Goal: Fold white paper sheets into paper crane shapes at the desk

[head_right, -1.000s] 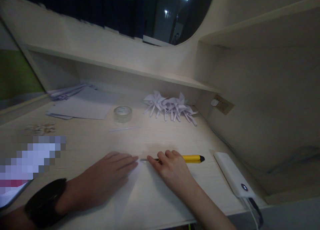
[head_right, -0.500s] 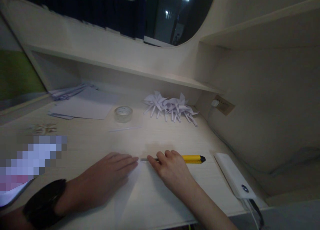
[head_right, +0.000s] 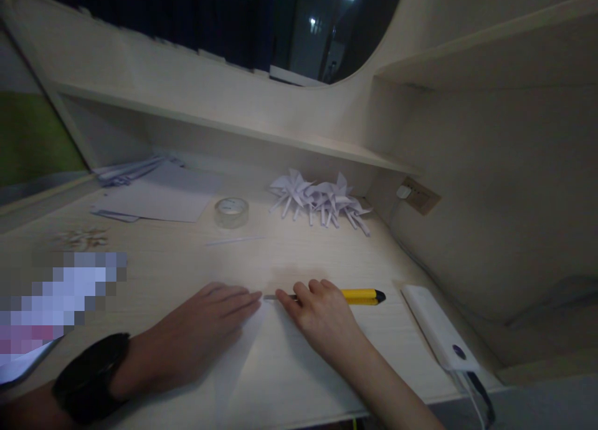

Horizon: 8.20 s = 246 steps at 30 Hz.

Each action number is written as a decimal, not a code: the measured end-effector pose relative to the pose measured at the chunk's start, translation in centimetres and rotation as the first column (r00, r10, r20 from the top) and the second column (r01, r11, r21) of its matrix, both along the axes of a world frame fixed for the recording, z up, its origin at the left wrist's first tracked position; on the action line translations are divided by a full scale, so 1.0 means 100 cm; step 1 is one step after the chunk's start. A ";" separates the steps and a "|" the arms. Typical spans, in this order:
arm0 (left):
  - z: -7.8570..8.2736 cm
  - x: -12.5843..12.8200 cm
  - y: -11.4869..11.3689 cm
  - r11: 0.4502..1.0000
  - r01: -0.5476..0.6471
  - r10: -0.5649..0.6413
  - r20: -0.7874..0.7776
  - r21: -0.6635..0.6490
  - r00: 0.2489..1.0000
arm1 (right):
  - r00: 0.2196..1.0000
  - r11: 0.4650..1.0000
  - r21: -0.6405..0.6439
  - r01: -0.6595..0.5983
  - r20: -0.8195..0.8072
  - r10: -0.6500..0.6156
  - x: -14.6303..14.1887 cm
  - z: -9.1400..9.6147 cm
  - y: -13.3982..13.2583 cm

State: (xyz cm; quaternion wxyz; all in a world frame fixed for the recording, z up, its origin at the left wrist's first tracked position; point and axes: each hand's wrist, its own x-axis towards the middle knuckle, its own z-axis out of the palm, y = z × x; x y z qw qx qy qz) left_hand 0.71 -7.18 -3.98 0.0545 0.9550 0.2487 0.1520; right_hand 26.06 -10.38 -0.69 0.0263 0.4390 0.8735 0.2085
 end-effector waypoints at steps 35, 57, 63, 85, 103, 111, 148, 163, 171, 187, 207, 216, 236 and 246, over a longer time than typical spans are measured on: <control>0.001 0.002 -0.001 0.999 -0.043 0.043 -0.024 0.012 0.999 | 1.000 1.000 -0.002 0.011 0.003 -0.011 0.001 -0.001 0.000; -0.003 0.000 0.001 0.999 -0.020 0.019 0.019 0.039 1.000 | 1.000 1.000 0.011 -0.002 -0.010 0.002 0.002 -0.004 0.001; -0.002 0.000 -0.001 0.999 -0.025 0.025 0.021 0.038 0.999 | 1.000 1.000 0.003 0.001 -0.009 -0.001 0.002 -0.004 0.000; -0.002 -0.001 -0.004 0.998 -0.031 0.033 -0.029 0.061 0.999 | 0.999 1.000 0.002 0.008 -0.048 -0.008 0.005 -0.003 0.002; 0.019 -0.002 -0.007 0.988 0.152 -0.151 0.141 0.008 0.978 | 0.983 0.990 0.089 0.107 -0.159 -0.092 0.019 0.000 0.003; 0.007 0.006 -0.008 1.000 0.016 -0.014 0.084 -0.020 0.996 | 0.979 0.995 0.004 0.102 -0.176 -0.100 0.029 -0.005 -0.007; 0.003 0.027 0.005 0.985 0.163 -0.158 0.107 -0.046 0.982 | 0.990 0.995 -0.075 0.073 -0.117 -0.081 0.042 -0.003 -0.017; 0.004 0.028 0.004 0.985 0.153 -0.145 0.099 -0.080 0.985 | 0.995 0.996 -0.063 0.066 -0.071 -0.071 0.040 -0.001 -0.017; 0.005 0.028 0.004 0.982 0.163 -0.153 0.106 -0.091 0.982 | 0.999 0.997 -0.070 0.022 -0.031 -0.024 0.040 0.003 -0.016; 0.004 0.030 -0.001 0.992 0.111 -0.104 0.088 -0.066 0.991 | 1.000 0.998 -0.055 0.008 -0.001 -0.008 0.036 0.005 -0.018; -0.002 0.028 0.003 0.987 0.150 -0.141 0.140 -0.052 0.980 | 1.000 0.999 -0.046 0.001 -0.027 -0.002 0.038 0.006 -0.015; 0.003 0.028 0.000 0.987 0.152 -0.146 0.123 -0.045 0.982 | 1.000 0.999 -0.035 0.012 -0.001 -0.012 0.037 0.004 -0.018; 0.002 0.031 -0.004 0.994 0.094 -0.090 0.071 -0.058 0.993 | 0.999 0.998 -0.049 0.038 0.009 -0.038 0.036 0.004 -0.020; 0.001 0.032 -0.005 0.995 0.085 -0.080 0.076 -0.059 0.994 | 0.999 0.998 -0.054 0.033 -0.013 -0.033 0.038 0.001 -0.020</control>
